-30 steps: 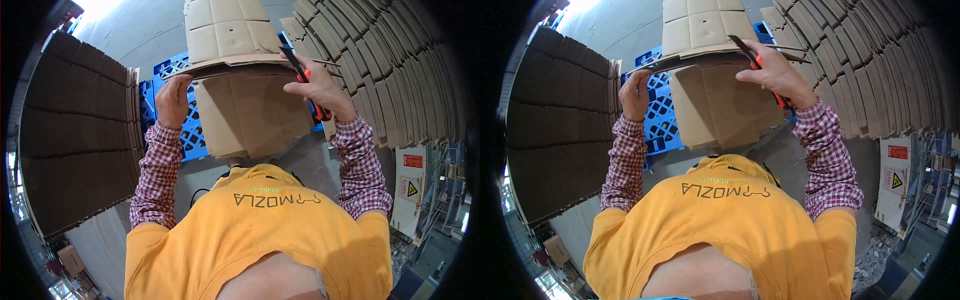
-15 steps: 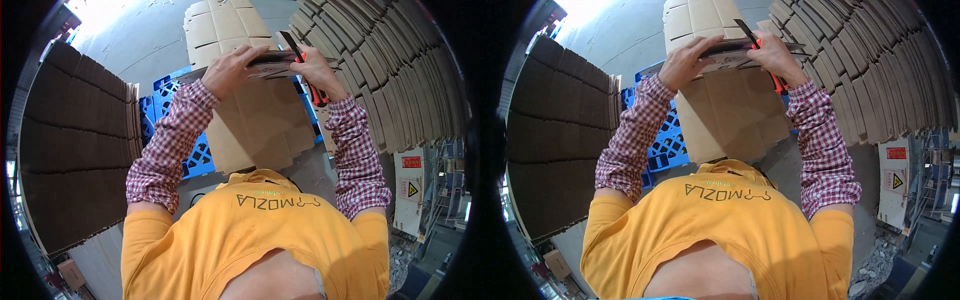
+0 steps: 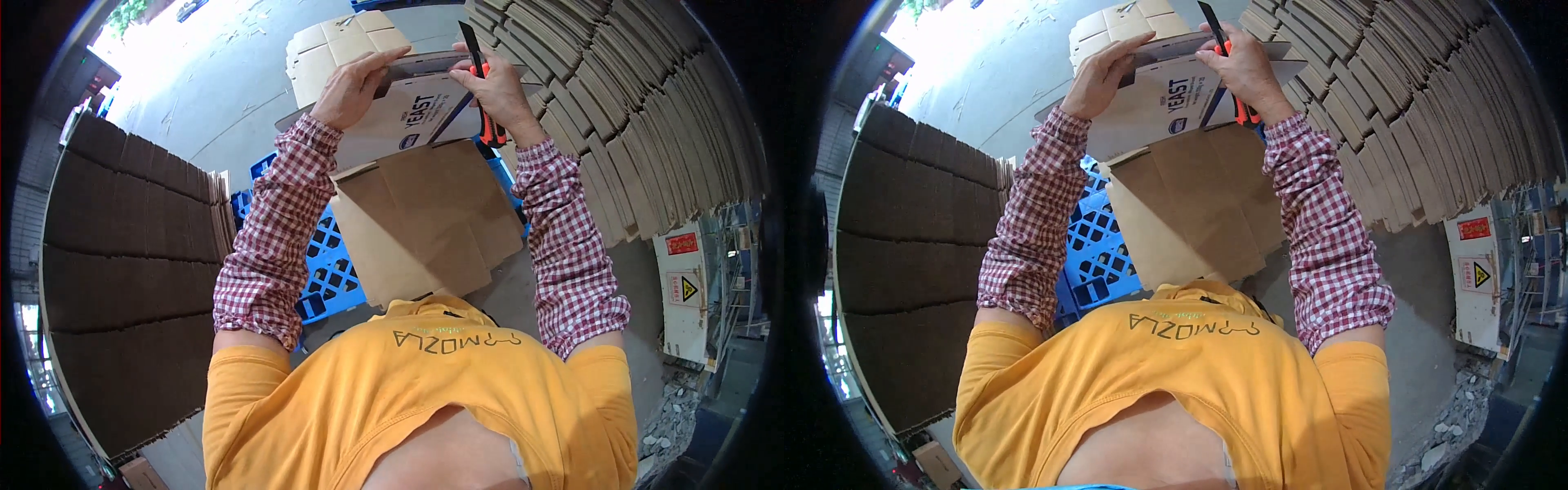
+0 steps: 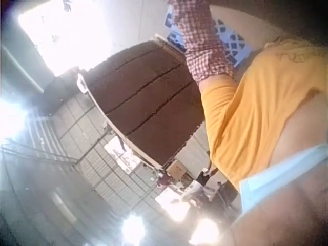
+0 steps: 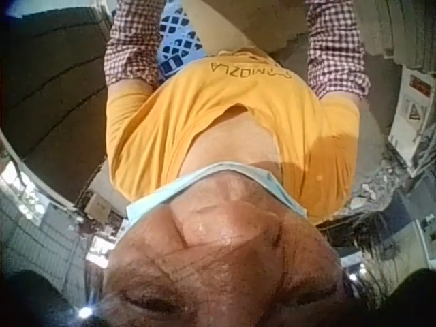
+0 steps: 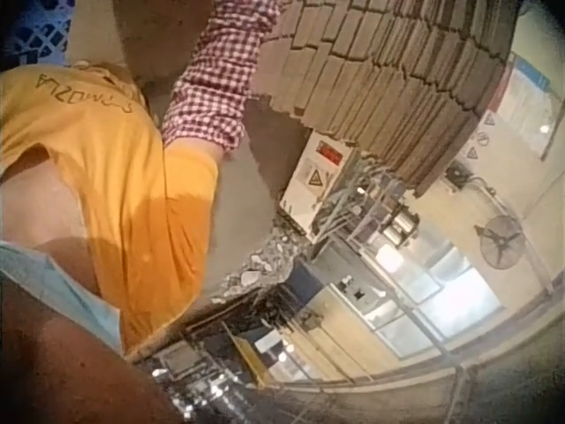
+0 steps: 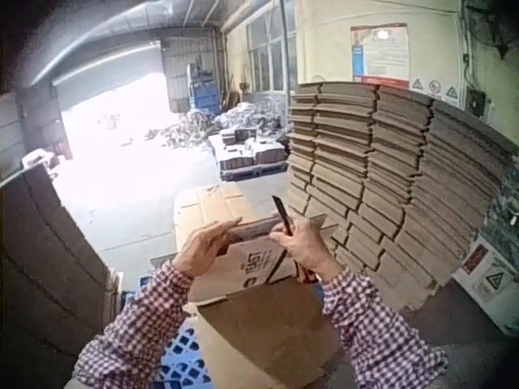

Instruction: Processing and stacking flat cardboard sheets using a box cutter in an industrial warehouse setting.

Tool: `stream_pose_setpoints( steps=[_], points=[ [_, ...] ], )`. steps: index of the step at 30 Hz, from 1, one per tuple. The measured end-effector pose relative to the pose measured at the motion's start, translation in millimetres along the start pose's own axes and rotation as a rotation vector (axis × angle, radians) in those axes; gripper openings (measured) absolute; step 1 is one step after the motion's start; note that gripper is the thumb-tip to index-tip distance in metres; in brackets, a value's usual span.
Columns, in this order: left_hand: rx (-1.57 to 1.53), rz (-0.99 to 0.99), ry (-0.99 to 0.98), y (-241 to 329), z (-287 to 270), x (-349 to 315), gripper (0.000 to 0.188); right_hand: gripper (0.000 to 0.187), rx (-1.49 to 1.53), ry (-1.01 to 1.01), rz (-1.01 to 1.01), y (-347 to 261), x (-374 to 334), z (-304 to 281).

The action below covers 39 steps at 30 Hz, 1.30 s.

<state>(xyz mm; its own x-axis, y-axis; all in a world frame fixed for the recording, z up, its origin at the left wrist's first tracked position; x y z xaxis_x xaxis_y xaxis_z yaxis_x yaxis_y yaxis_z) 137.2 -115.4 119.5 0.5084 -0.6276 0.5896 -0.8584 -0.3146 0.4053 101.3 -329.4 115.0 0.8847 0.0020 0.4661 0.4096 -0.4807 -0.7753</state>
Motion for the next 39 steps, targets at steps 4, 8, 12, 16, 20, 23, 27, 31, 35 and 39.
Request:
stream_pose_setpoints(
  steps=[4,8,12,16,20,23,27,31,35,39],
  points=[
    [0.030,-0.035,0.059,3.5,8.6,7.8,0.044,0.035,0.018,0.011,0.090,-0.6,-0.2,-11.5],
    [0.174,-0.088,0.107,4.6,16.2,20.3,0.057,0.031,-0.030,0.350,-0.137,0.8,-12.3,-35.4],
    [0.196,-0.178,0.112,-1.5,-4.4,6.1,0.062,0.037,0.719,-0.083,0.443,-50.7,-105.4,-16.9],
    [0.182,-0.175,0.086,5.3,-2.7,7.1,0.068,0.039,1.087,-0.229,0.800,-54.4,-221.9,18.9],
    [0.184,-0.170,0.081,12.2,-4.5,2.6,0.073,0.036,1.147,-0.144,0.818,-65.9,-246.6,22.0],
    [0.170,-0.179,0.073,22.6,-4.8,2.6,0.073,0.028,1.166,-0.167,0.691,-65.0,-203.6,13.1],
    [0.208,-0.143,0.091,25.1,-5.7,1.0,0.075,0.028,0.991,-0.150,0.602,-48.2,-114.0,22.0],
    [0.175,-0.177,0.079,27.2,-3.7,-0.3,0.076,0.030,0.941,-0.145,0.628,-38.9,-80.4,29.5],
    [0.225,-0.167,0.094,26.0,-1.9,-4.0,0.076,0.031,0.945,-0.174,0.626,-36.2,-70.3,36.7],
    [0.221,-0.157,0.090,23.4,-0.9,-5.5,0.076,0.031,0.910,-0.143,0.657,-39.0,-67.4,42.9]
  ],
)
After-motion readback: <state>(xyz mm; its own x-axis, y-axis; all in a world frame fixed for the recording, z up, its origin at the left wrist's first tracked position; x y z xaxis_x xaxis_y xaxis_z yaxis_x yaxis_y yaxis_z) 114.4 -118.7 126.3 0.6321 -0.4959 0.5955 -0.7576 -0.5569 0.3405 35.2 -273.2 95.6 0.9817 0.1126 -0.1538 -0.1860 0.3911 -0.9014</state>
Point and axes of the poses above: each hand's wrist, its own x-axis towards the middle knuckle, its own z-axis out of the palm, y = z × x, the point moved 3 cm from there along x, towards the middle knuckle, and after that the axes turned 1 degree about z, right-handed, at the moved point
